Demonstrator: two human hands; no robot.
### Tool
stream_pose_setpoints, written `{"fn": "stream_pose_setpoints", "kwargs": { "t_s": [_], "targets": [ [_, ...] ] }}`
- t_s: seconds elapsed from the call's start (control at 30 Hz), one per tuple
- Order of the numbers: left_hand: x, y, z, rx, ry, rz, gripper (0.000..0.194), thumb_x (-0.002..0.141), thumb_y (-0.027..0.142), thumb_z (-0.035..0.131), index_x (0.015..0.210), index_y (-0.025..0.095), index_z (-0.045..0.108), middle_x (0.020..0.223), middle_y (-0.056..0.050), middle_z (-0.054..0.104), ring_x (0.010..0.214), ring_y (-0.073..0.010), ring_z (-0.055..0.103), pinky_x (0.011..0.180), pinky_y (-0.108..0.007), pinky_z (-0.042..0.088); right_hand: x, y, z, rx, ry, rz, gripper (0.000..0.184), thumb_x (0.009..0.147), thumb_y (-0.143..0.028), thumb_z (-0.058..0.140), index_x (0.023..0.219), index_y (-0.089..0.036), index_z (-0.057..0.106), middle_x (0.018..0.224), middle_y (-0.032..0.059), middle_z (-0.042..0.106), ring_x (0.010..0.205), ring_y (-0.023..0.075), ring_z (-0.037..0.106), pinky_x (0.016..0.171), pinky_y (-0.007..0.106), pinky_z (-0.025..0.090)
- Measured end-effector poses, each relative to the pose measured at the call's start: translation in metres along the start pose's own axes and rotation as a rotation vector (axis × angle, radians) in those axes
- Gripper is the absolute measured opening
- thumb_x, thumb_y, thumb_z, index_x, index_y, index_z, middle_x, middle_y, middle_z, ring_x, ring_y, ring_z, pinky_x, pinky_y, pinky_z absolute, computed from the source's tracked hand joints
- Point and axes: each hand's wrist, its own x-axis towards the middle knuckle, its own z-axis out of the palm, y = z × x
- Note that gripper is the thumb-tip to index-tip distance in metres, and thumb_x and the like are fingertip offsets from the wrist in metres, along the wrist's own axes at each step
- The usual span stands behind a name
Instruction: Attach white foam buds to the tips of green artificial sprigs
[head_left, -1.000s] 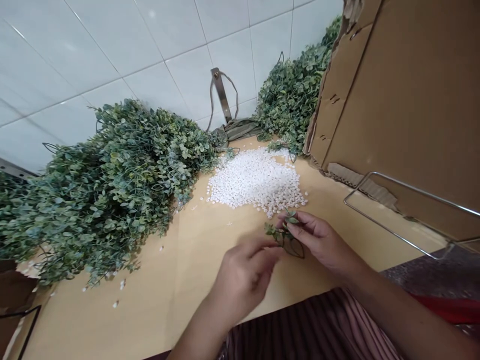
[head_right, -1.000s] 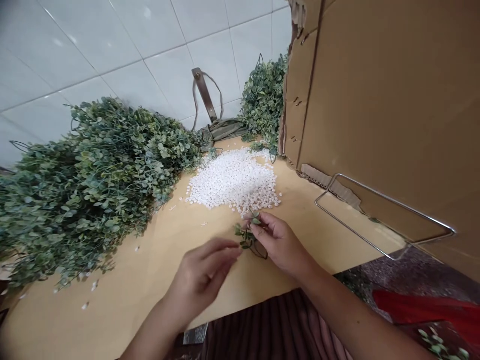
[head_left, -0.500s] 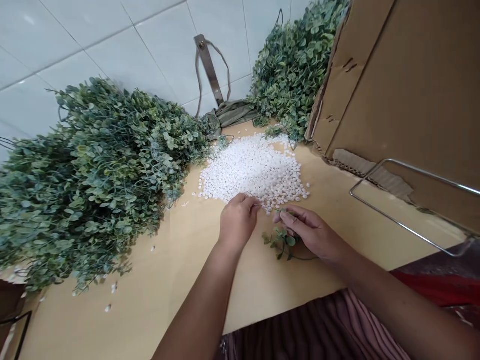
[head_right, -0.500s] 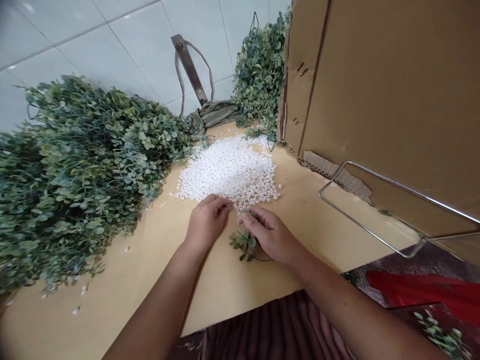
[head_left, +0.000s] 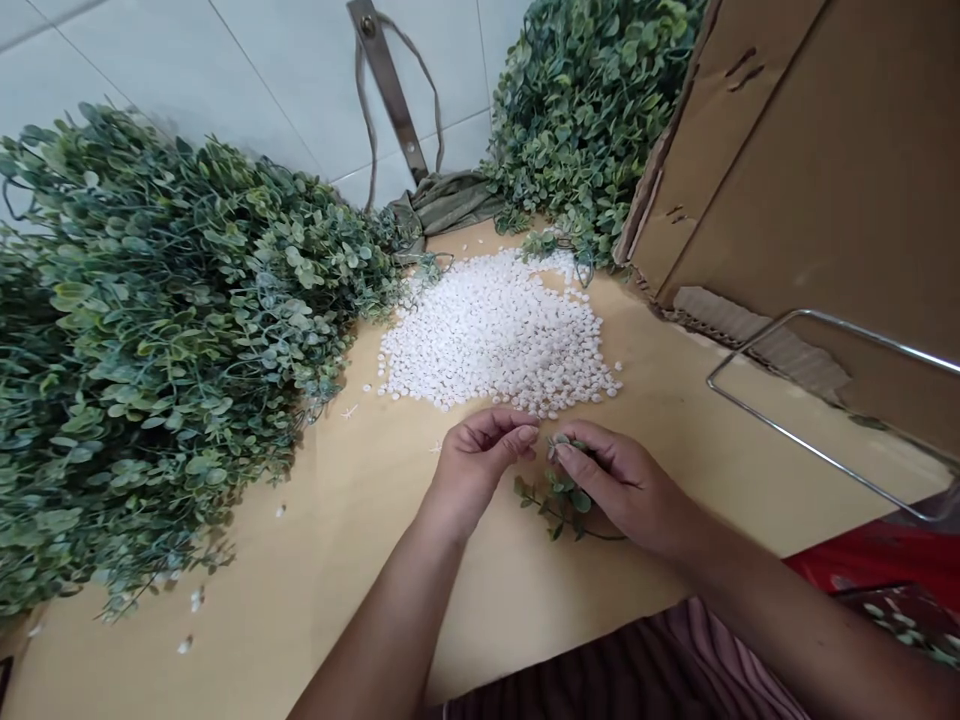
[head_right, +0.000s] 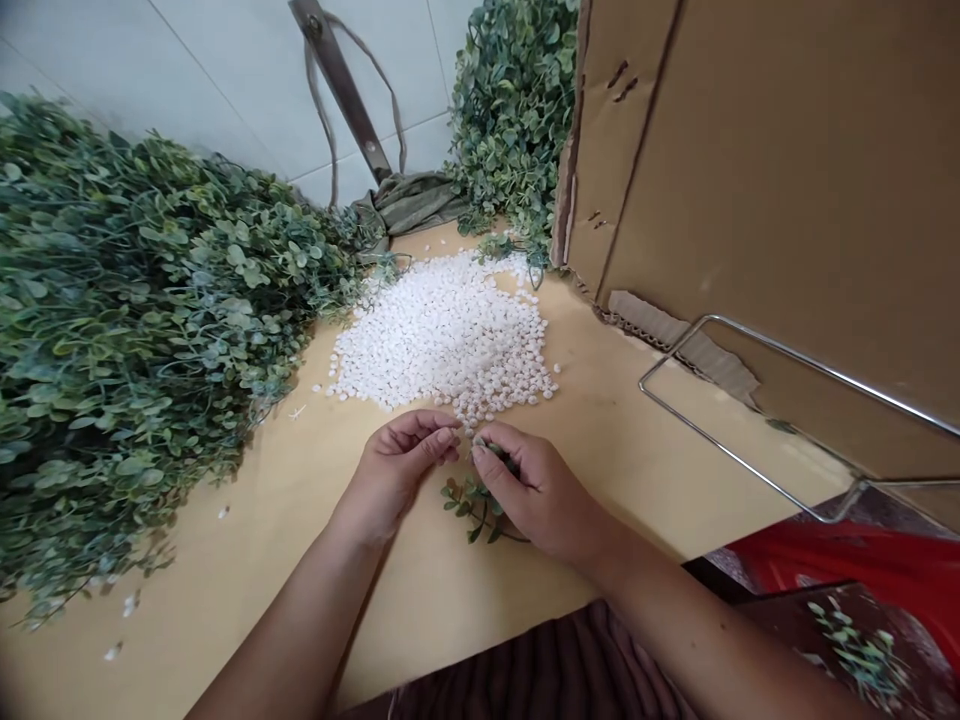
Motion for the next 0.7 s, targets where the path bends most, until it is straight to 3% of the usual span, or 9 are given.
{"fn": "stream_pose_setpoints", "kwargs": {
  "t_s": [0.17,0.3,0.7],
  "targets": [
    [-0.0011,-0.0015,-0.0017,-0.084,-0.071,-0.083,0.023,0.058,0.027,0.077,0.079,0.018,0.073,0.062,0.002,0.065,0.057,-0.0064,0.054,0.059,-0.019,0.042,-0.0005,-0.0019,0.0017,0.015,0.03,-0.049,0.02,0.087,-0.027,0.043,0.071,-0.018,0.051,0.059,-0.003,0.045,0.055,0.0111,0.045,0.053,0.022,0.039],
    [-0.0019,-0.0024,-0.0004,-0.091,-0.12,-0.151,0.022,0.057,0.029,0.078,0.076,0.018,0.074,0.06,0.0,0.066,0.057,-0.008,0.056,0.055,-0.019,0.04,-0.0009,-0.0013,0.0023,0.053,0.102,-0.076,0.015,0.083,-0.022,0.047,0.075,-0.019,0.059,0.064,-0.0013,0.055,0.064,0.0129,0.056,0.061,0.022,0.046],
    [-0.0005,-0.0031,-0.0007,-0.083,-0.129,-0.163,0.024,0.055,0.029,0.08,0.073,0.016,0.072,0.062,0.0,0.067,0.059,-0.0095,0.059,0.055,-0.02,0.042,-0.0041,0.0015,0.0025,-0.071,0.19,-0.097,0.016,0.081,-0.019,0.048,0.067,-0.017,0.055,0.061,-0.001,0.054,0.057,0.0112,0.05,0.055,0.021,0.042]
  ]
}}
